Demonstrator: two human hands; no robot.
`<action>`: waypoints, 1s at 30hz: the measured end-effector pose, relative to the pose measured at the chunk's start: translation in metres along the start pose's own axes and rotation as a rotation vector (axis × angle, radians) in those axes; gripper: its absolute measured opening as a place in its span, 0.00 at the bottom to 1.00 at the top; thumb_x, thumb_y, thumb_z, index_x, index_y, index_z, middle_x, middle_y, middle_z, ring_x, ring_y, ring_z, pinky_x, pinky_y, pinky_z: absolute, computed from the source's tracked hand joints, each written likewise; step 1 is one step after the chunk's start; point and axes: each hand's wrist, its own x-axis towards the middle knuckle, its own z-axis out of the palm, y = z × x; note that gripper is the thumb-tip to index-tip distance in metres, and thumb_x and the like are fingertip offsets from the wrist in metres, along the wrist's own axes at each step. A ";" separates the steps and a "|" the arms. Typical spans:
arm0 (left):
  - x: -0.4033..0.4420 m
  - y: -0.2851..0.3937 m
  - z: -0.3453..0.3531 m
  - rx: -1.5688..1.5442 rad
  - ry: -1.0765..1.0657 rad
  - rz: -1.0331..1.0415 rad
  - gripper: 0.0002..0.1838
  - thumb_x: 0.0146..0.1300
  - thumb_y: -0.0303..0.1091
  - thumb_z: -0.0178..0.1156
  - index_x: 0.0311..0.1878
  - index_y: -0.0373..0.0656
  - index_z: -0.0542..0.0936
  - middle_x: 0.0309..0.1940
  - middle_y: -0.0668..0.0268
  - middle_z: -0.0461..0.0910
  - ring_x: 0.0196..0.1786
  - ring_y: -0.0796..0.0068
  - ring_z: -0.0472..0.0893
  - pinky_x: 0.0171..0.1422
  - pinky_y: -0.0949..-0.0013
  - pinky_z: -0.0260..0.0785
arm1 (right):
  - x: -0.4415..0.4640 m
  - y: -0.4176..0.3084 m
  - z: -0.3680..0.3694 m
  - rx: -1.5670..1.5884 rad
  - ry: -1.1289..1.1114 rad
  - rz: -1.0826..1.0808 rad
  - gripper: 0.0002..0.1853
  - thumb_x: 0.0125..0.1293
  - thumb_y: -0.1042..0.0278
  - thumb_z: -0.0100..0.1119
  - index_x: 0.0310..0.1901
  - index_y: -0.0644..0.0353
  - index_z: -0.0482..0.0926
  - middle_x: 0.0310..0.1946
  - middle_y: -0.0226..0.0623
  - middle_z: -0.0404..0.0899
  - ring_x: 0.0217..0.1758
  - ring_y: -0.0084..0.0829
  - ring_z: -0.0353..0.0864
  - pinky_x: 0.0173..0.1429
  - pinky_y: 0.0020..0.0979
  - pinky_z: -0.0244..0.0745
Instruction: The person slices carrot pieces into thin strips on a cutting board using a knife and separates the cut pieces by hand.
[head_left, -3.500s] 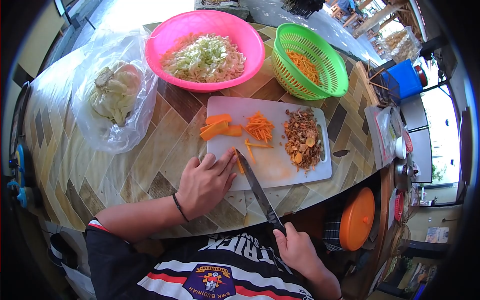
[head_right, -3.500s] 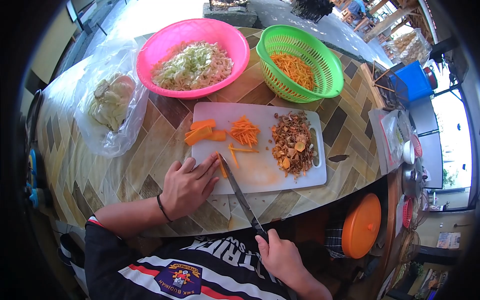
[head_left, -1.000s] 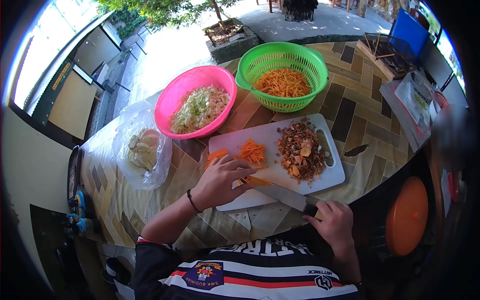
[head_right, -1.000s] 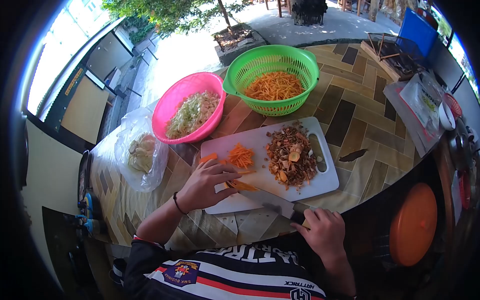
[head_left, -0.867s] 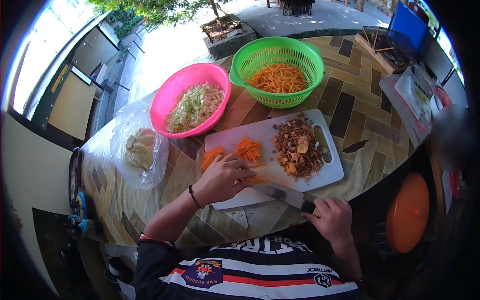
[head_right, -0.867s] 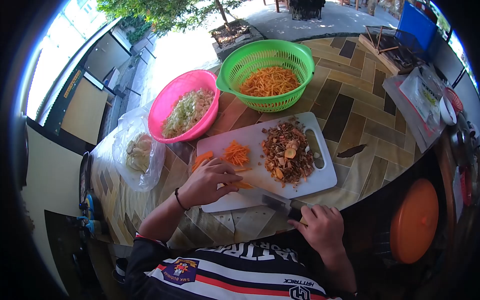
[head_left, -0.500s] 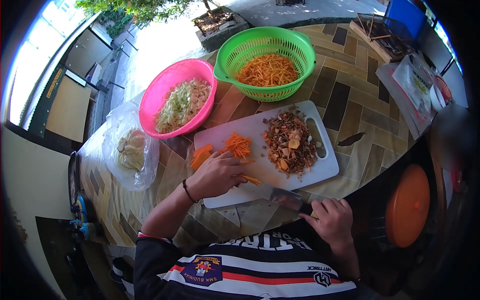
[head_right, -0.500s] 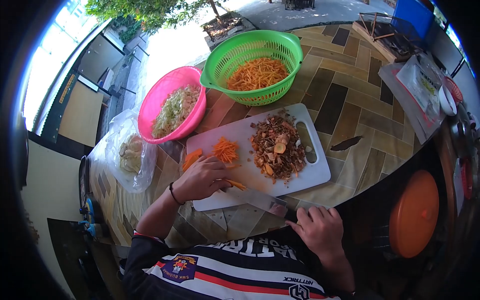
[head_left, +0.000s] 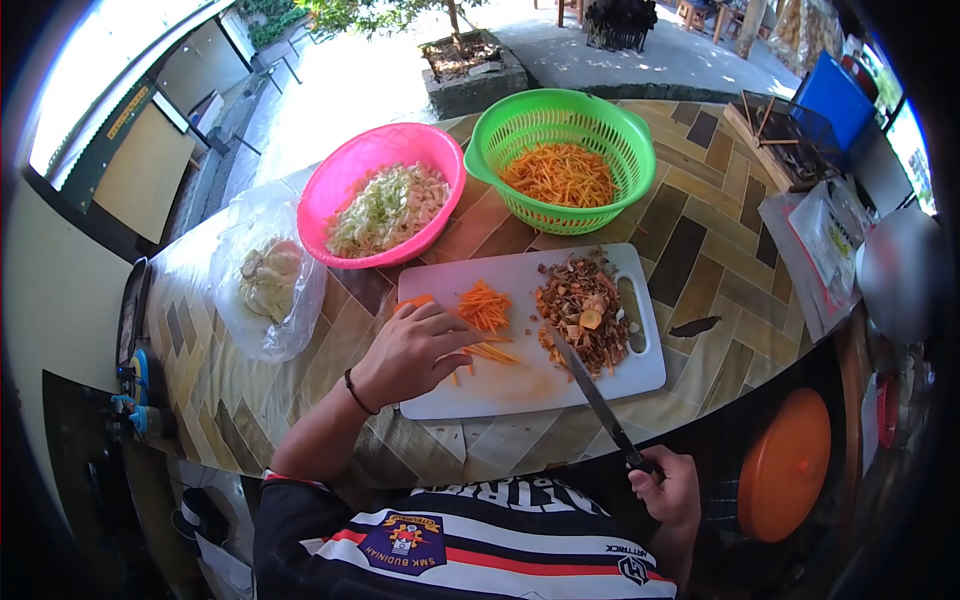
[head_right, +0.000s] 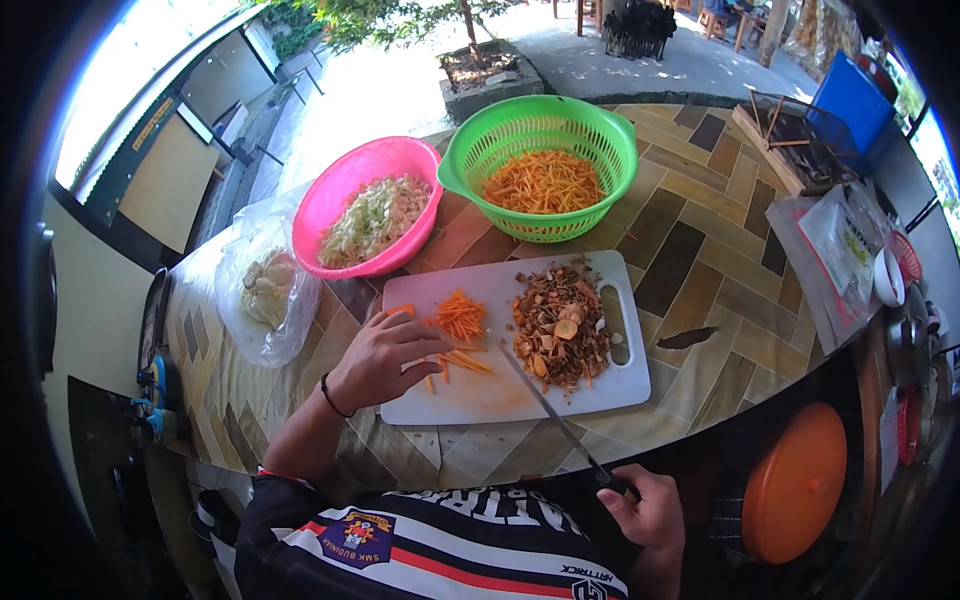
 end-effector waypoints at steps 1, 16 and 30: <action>-0.004 0.001 -0.002 0.012 0.028 -0.012 0.13 0.58 0.38 0.67 0.47 0.51 0.85 0.43 0.70 0.82 0.50 0.67 0.78 0.55 0.63 0.66 | 0.001 0.002 0.002 0.140 -0.027 0.063 0.21 0.63 0.50 0.68 0.37 0.65 0.81 0.19 0.33 0.79 0.22 0.21 0.80 0.27 0.24 0.72; -0.034 0.103 0.047 -0.689 -0.231 -0.045 0.21 0.63 0.47 0.65 0.47 0.38 0.80 0.42 0.53 0.80 0.46 0.49 0.80 0.52 0.54 0.73 | 0.060 -0.007 0.105 0.580 -0.061 -0.477 0.21 0.78 0.52 0.45 0.47 0.66 0.75 0.37 0.38 0.79 0.41 0.26 0.79 0.48 0.29 0.73; -0.039 0.089 0.079 -0.896 -0.263 0.001 0.19 0.64 0.46 0.65 0.38 0.36 0.78 0.33 0.53 0.77 0.41 0.50 0.79 0.45 0.56 0.70 | -0.036 0.055 -0.001 0.049 -0.392 0.220 0.13 0.63 0.64 0.60 0.29 0.67 0.79 0.20 0.42 0.77 0.25 0.29 0.77 0.33 0.31 0.72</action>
